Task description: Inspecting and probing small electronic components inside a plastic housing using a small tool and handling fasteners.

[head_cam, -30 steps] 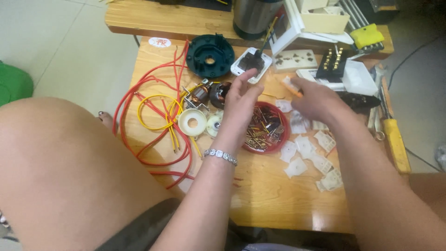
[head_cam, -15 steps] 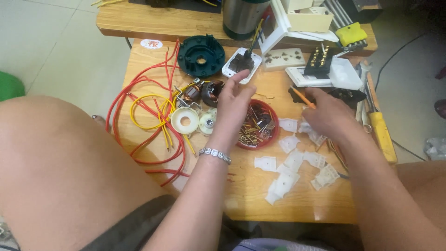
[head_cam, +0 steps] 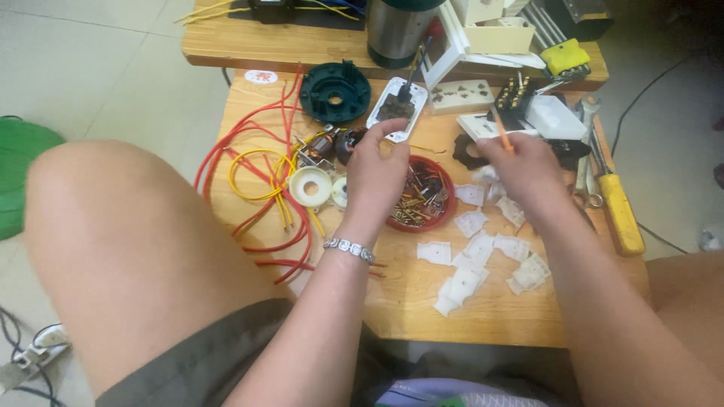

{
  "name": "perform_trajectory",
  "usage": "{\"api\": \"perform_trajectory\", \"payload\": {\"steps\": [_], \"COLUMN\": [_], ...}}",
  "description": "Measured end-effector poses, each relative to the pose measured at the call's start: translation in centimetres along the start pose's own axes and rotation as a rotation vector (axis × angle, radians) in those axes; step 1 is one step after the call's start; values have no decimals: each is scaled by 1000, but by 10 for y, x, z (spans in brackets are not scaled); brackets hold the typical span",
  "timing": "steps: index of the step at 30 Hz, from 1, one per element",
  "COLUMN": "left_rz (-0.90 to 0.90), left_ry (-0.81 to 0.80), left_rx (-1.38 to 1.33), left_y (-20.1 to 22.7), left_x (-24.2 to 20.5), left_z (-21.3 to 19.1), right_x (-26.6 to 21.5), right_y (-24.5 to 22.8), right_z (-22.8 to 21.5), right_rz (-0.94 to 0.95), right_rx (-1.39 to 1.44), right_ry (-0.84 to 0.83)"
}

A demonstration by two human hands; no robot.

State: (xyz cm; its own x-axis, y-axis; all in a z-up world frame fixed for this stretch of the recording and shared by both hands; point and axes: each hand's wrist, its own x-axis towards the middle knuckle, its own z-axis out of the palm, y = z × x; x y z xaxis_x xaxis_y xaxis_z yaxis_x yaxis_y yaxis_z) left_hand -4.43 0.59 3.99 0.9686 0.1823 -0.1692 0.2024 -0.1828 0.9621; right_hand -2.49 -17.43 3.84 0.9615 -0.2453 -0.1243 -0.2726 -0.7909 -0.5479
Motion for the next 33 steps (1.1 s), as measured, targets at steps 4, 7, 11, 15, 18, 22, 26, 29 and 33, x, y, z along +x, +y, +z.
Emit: {"api": "perform_trajectory", "payload": {"steps": [4, 7, 11, 15, 18, 22, 26, 29, 33], "left_rz": [55, 104, 142, 53, -43, -73, -121, -124, -42], "left_ry": [-4, -28, -55, -131, -198, -247, -317, -288, -253], "left_rx": [73, 276, 722, 774, 827, 829, 664, 683, 863], "left_y": [6, 1, -17, -36, -33, -24, -9, -6, 8], "left_x": [-10, -9, -11, -14, -15, -23, -37, -44, -57], "left_z": [-11, -16, -26, -27, -21, -22, -23, -19, -21], "right_x": [12, -2, -36, -62, -65, -46, -33, -36, -43], "right_y": [20, 15, -18, -37, -12, 21, 44, 39, 14], "right_z": [3, -9, -35, -48, -49, -65, -71, -66, -54], "right_rz": [57, 72, 112, 253, 227, 203, 298, 298, 307], "right_rx": [142, 191, 173, -34, -47, 18, -256, -233, -212], "right_ry": [4, -2, 0, -147, -224, -197, -52, -127, -210]}}
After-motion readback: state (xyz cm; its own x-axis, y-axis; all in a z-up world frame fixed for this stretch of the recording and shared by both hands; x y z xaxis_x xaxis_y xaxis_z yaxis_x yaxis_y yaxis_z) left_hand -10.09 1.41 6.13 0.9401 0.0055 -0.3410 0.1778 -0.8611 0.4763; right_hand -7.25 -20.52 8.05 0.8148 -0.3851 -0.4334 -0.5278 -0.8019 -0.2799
